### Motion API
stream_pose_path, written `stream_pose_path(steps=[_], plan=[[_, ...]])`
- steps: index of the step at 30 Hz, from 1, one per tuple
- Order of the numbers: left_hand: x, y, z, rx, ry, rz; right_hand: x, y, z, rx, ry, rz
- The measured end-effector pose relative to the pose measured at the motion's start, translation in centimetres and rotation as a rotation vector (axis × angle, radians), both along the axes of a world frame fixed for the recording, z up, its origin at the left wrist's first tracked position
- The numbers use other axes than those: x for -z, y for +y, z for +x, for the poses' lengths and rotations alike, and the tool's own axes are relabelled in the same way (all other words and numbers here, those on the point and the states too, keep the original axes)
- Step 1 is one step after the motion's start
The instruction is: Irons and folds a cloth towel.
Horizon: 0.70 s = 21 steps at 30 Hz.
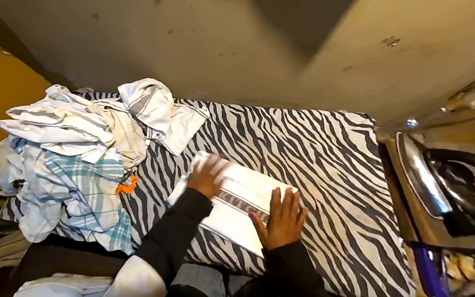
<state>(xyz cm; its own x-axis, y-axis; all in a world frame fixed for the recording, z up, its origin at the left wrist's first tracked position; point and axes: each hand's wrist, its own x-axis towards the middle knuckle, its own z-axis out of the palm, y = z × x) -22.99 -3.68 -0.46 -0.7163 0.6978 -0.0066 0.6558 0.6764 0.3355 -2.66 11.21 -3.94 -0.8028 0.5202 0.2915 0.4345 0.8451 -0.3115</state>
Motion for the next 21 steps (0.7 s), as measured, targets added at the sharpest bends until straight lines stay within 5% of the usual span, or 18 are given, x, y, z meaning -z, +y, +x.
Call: stream_pose_path(steps=[2, 5, 8, 11, 14, 16, 18, 21], plan=[[1.1, -2.5, -4.0, -0.296, 0.057, -0.03, -0.5, 2.7, 1.8, 0.064, -0.025, -0.039], [0.0, -4.2, -3.0, -0.318, 0.166, 0.03, -3.9, 10.7, 7.0, 0.154, -0.011, 0.081], [-0.5, -1.5, 5.5, 0.054, 0.25, 0.202, -9.0, 20.7, 10.6, 0.303, 0.014, 0.277], [1.9, -0.6, 15.8, 0.485, -0.034, 0.246, -13.3, 26.2, 10.5, 0.597, -0.211, 0.183], [1.3, -3.0, 19.2, 0.637, -0.275, 0.427, -16.0, 28.6, 9.1, 0.624, -0.362, 0.053], [0.8, -5.3, 18.1, 0.462, -0.1, 0.509, -16.9, 30.3, 9.0, 0.518, -0.402, -0.005], [0.7, -8.3, 14.7, 0.169, 0.149, 0.346, -17.7, 30.7, 8.8, 0.455, -0.422, -0.162], [0.9, -13.1, 10.1, -0.035, 0.143, 0.147, -19.1, 23.2, 5.7, 0.343, -0.406, -0.191]])
